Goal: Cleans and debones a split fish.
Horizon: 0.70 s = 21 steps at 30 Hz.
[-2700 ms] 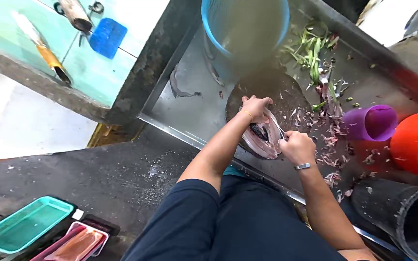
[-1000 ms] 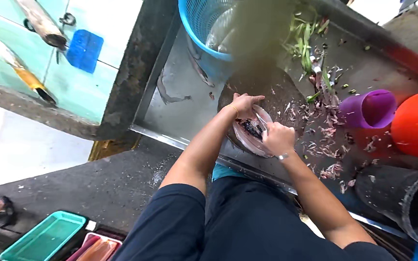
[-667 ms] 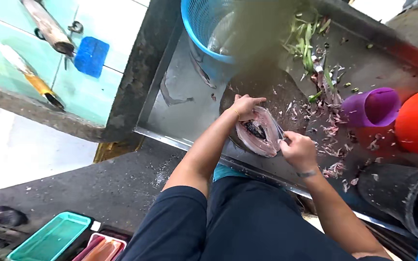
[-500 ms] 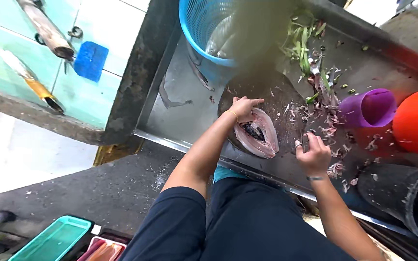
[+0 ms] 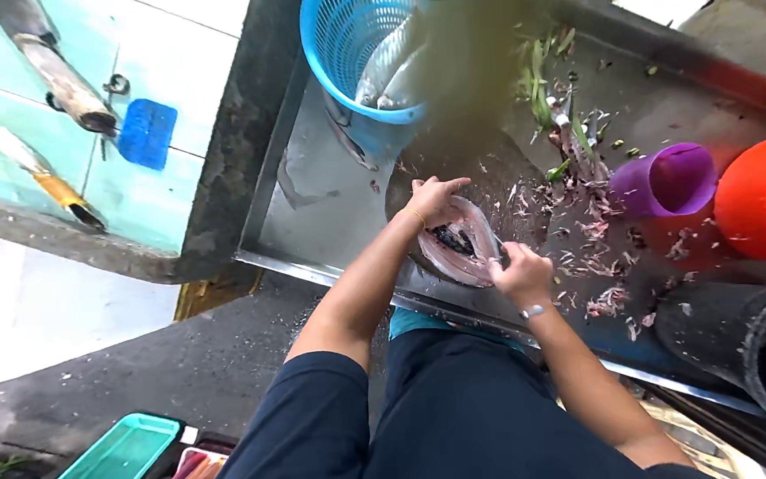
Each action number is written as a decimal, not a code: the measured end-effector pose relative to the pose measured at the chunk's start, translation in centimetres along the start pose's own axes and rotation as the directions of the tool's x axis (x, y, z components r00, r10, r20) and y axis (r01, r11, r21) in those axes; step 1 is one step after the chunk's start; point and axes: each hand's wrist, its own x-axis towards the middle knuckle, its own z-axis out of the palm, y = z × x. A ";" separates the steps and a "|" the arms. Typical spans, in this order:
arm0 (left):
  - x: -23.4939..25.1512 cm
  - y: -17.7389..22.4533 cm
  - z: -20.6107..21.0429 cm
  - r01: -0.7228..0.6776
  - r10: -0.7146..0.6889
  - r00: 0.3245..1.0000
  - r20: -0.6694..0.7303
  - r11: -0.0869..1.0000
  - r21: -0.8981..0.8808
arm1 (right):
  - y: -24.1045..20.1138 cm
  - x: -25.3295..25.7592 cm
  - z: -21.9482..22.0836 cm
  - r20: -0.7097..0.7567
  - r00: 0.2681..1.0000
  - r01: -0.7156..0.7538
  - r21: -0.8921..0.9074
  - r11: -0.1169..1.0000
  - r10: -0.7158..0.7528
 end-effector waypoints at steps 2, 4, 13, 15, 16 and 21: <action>0.1 0.4 0.6 0.000 0.000 1.000 -0.010 1.000 0.031 | -0.3 0.9 1.5 0.051 0.999 0.005 0.035 0.999 -0.007; 0.0 0.2 0.3 -0.026 0.025 1.000 0.010 0.999 0.026 | 0.6 1.0 0.4 -0.055 0.998 0.048 0.136 0.990 -0.041; -4.6 1.1 4.8 -0.254 0.311 0.948 -0.065 0.865 0.432 | 16.7 -5.9 0.7 0.064 0.959 -0.282 0.077 0.956 0.278; -6.2 4.6 9.5 -0.464 0.451 0.881 0.143 0.765 0.447 | 15.7 -7.9 0.3 -0.087 0.965 -0.228 0.195 0.954 0.249; -6.5 5.6 11.2 -0.546 0.516 0.834 0.197 0.715 0.437 | 15.0 -8.5 0.1 -0.176 0.958 -0.183 0.241 0.953 0.228; -4.3 2.4 9.0 -0.440 0.442 0.890 0.109 0.774 0.455 | 13.4 -8.1 1.1 -0.346 0.931 -0.027 0.243 0.970 0.113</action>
